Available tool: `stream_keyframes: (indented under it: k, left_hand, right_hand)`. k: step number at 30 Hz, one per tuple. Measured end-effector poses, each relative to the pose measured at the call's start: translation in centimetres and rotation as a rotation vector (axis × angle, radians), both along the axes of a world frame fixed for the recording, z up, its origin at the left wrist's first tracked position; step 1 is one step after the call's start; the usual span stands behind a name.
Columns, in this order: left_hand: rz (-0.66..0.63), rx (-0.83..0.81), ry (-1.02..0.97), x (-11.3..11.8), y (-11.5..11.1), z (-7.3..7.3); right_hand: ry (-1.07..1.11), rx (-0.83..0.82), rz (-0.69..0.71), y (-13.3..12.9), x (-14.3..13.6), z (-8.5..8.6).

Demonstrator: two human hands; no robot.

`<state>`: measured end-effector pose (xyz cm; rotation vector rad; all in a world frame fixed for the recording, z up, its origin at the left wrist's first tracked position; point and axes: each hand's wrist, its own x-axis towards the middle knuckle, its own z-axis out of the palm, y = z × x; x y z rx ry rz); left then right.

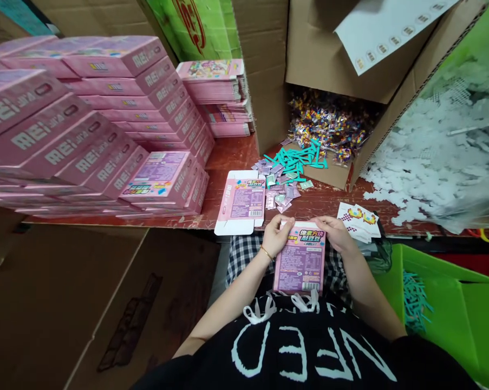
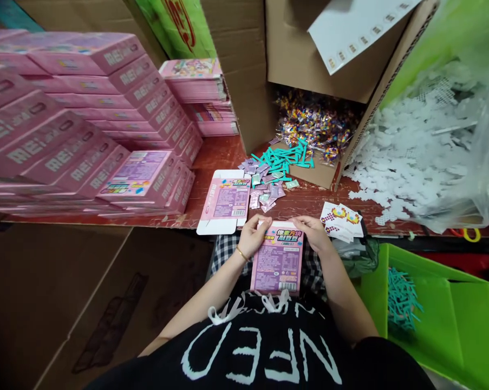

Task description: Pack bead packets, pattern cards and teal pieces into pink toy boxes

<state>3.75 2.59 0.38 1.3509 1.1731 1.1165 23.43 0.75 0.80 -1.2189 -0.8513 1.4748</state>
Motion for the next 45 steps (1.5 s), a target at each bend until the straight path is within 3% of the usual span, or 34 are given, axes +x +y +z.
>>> stream_keyframes:
  k: [5, 12, 15, 20, 24, 28, 33, 35, 37, 39, 40, 42, 45]
  left_hand:
    - [-0.026, 0.055, 0.009, 0.3, -0.1, 0.0]
    - [-0.033, 0.042, 0.056, 0.5, -0.2, 0.3]
    - [-0.02, 0.104, 0.103, 0.5, -0.2, 0.4]
    - [0.037, 0.041, 0.097, 0.9, 0.6, 0.7]
    - [-0.091, 0.118, 0.021, 1.0, -0.1, 0.3]
    - [-0.13, 0.211, 0.005, 0.9, -1.3, -0.1]
    - [-0.123, 0.215, -0.046, 0.2, -0.6, 0.9]
    - [-0.044, 0.213, -0.084, -0.9, 0.7, 1.7]
    - [0.209, 0.231, -0.143, -2.6, 2.1, 2.3]
    - [0.489, 0.224, -0.206, -4.5, 2.9, 2.5]
    - [0.567, 0.212, -0.213, -5.4, 2.9, 2.4]
    - [0.58, 0.222, -0.135, -7.1, 2.3, 2.1]
    - [0.484, 0.416, 0.195, -8.6, 0.3, 2.0]
  right_hand:
    - [0.025, -0.008, -0.048, -0.2, 0.2, -0.1]
    - [-0.007, 0.052, 0.011, -0.2, 1.3, -0.5]
    - [-0.087, 0.075, 0.04, -0.3, 1.1, 0.1]
    - [-0.213, 0.113, 0.04, 0.5, 0.5, 1.1]
    - [-0.076, 0.07, 0.14, 0.4, 1.7, -0.2]
    - [-0.113, 0.238, 0.146, -1.1, 2.2, -1.2]
    - [-0.336, 0.445, 0.148, -2.0, 1.4, 0.3]
    - [-0.302, 0.447, 0.093, -2.2, 1.3, 0.8]
    - [-0.186, 0.384, 0.094, -2.6, 1.2, 0.7]
    - [-0.08, 0.278, 0.19, -3.1, 0.8, 0.4]
    - [-0.052, 0.232, 0.23, -3.3, 0.5, 0.3]
    - [-0.02, 0.182, 0.182, -3.6, 0.0, 0.3]
    - [0.03, 0.179, -0.001, -3.3, -0.3, 1.4]
